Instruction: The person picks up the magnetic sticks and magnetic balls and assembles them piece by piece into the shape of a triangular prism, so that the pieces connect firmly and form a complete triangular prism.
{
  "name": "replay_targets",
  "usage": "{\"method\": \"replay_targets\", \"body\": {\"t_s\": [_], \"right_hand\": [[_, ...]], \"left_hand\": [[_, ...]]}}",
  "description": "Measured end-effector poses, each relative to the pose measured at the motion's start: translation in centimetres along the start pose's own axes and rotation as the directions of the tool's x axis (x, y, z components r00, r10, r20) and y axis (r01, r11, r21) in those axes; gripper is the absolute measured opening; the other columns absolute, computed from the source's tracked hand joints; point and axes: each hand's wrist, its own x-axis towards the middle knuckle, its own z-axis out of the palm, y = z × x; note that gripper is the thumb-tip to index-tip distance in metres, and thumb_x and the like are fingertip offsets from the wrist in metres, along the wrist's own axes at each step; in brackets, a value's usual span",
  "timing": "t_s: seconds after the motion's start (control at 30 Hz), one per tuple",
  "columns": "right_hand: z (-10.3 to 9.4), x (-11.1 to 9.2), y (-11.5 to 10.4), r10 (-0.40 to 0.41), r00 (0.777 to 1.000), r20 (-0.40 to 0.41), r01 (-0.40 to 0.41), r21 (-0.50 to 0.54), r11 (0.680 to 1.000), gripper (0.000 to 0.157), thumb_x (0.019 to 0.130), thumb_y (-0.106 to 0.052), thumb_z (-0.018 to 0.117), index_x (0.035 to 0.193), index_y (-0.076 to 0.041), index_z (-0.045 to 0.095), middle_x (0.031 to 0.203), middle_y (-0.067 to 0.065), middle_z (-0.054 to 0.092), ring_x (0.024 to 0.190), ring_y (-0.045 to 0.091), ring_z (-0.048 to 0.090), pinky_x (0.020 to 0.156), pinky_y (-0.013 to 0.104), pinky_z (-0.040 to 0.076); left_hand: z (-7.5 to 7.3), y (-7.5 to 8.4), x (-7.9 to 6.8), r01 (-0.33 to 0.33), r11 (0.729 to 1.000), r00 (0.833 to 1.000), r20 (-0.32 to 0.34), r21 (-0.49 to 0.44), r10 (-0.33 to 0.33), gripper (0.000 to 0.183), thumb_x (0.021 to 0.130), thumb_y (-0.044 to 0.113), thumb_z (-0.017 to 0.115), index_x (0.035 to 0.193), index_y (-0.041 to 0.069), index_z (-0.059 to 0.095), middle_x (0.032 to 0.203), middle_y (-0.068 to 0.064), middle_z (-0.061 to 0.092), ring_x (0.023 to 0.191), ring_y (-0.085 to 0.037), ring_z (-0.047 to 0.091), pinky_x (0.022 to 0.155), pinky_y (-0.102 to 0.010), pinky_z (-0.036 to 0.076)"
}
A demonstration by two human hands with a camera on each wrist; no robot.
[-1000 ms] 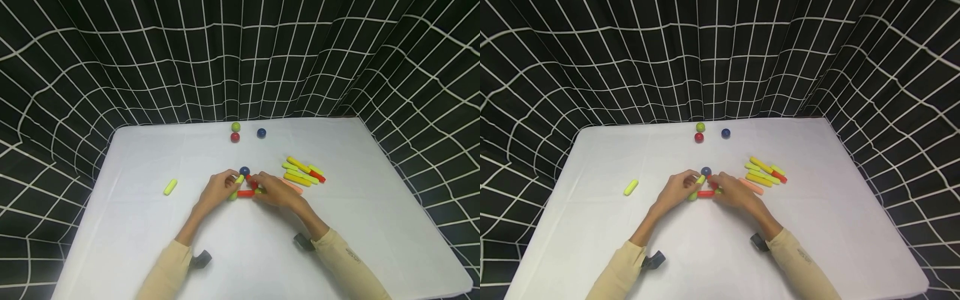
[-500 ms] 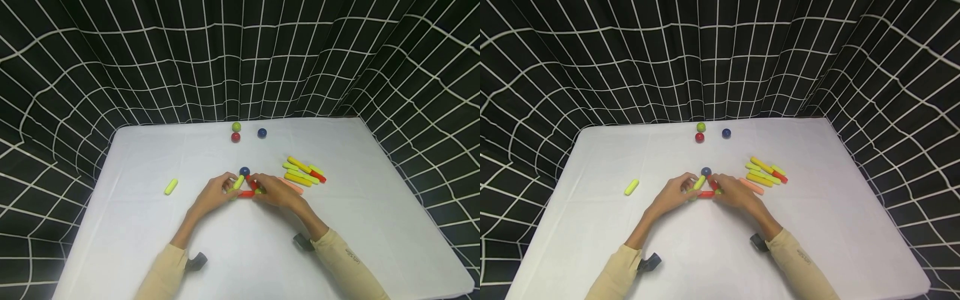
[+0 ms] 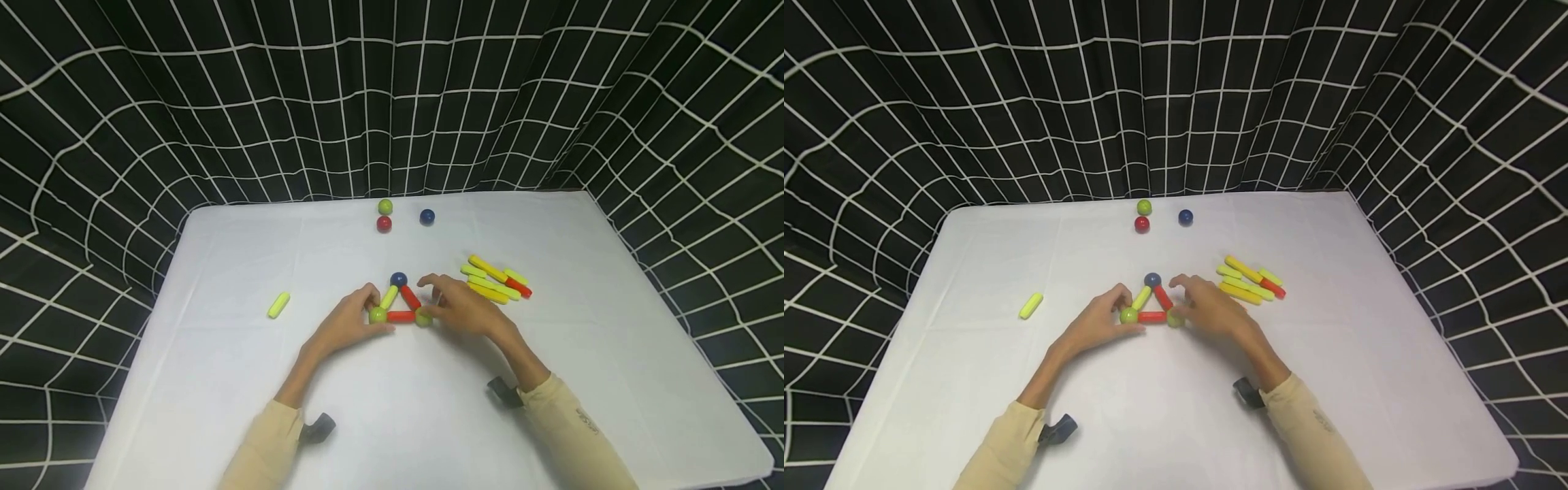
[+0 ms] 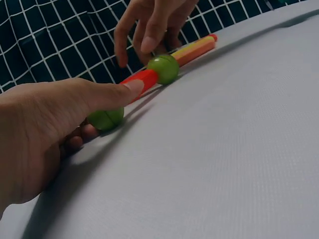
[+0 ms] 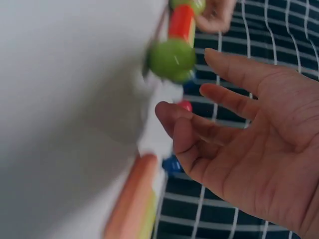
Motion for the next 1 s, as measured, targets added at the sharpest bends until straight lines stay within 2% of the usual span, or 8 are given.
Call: {"method": "replay_targets", "body": {"t_s": [0.2, 0.33, 0.5, 0.7, 0.87, 1.0], "right_hand": [[-3.6, -1.2, 3.4, 0.053, 0.988, -0.147, -0.06, -0.047, 0.997, 0.037, 0.101, -0.008, 0.066, 0.136, 0.003, 0.061, 0.104, 0.019, 0.069, 0.088, 0.026, 0.061, 0.078, 0.038, 0.054], [-5.2, -2.4, 5.9, 0.138, 0.97, -0.199, -0.164, -0.118, 0.979, 0.032, 0.099, 0.006, 0.06, 0.13, 0.006, 0.064, 0.11, 0.026, 0.07, 0.094, 0.032, 0.061, 0.084, 0.047, 0.054], [-5.1, -3.2, 8.1, 0.184, 0.97, -0.161, -0.21, -0.161, 0.964, 0.031, 0.099, 0.008, 0.059, 0.128, 0.003, 0.068, 0.12, 0.028, 0.069, 0.107, 0.039, 0.063, 0.096, 0.057, 0.053], [-4.3, -3.4, 8.7, 0.228, 0.965, -0.13, -0.252, -0.219, 0.942, 0.036, 0.097, 0.005, 0.064, 0.132, 0.0, 0.066, 0.131, 0.028, 0.067, 0.12, 0.044, 0.063, 0.101, 0.061, 0.052], [-4.2, -3.6, 8.6, 0.216, 0.971, -0.103, -0.237, -0.277, 0.931, 0.038, 0.095, 0.004, 0.067, 0.133, 0.0, 0.066, 0.132, 0.029, 0.066, 0.117, 0.042, 0.064, 0.098, 0.058, 0.054], [-4.2, -3.8, 8.5, 0.21, 0.972, -0.103, -0.232, -0.304, 0.924, 0.037, 0.095, -0.001, 0.07, 0.132, 0.0, 0.068, 0.122, 0.025, 0.068, 0.107, 0.035, 0.065, 0.091, 0.051, 0.056]], "left_hand": [[0.0, -0.2, -0.1, -0.006, 1.0, 1.0, 0.003, 0.006, 0.006, 0.047, 0.081, 0.035, 0.09, 0.108, 0.018, 0.055, 0.097, 0.002, 0.059, 0.09, -0.013, 0.053, 0.083, -0.028, 0.048], [0.2, -0.4, -0.2, 0.001, 1.0, 1.0, 0.0, 0.014, -0.001, 0.046, 0.082, 0.037, 0.089, 0.106, 0.02, 0.054, 0.096, 0.003, 0.058, 0.091, -0.013, 0.053, 0.084, -0.028, 0.048], [0.5, -0.5, -0.3, -0.008, 1.0, 1.0, -0.015, 0.025, 0.008, 0.046, 0.081, 0.038, 0.09, 0.105, 0.021, 0.054, 0.096, 0.003, 0.058, 0.092, -0.014, 0.053, 0.085, -0.028, 0.048], [0.4, -0.5, -0.4, -0.001, 0.999, 1.0, -0.012, 0.033, 0.001, 0.047, 0.082, 0.039, 0.09, 0.106, 0.021, 0.054, 0.097, 0.003, 0.057, 0.094, -0.014, 0.052, 0.084, -0.029, 0.048], [0.3, -0.6, -0.5, 0.009, 1.0, 1.0, -0.006, 0.015, -0.009, 0.047, 0.081, 0.039, 0.09, 0.108, 0.022, 0.055, 0.099, 0.003, 0.058, 0.096, -0.016, 0.053, 0.087, -0.032, 0.048], [0.3, -0.7, -0.4, 0.003, 1.0, 1.0, -0.006, 0.016, -0.003, 0.048, 0.081, 0.041, 0.09, 0.109, 0.023, 0.055, 0.1, 0.004, 0.059, 0.096, -0.015, 0.054, 0.088, -0.032, 0.049]]}}
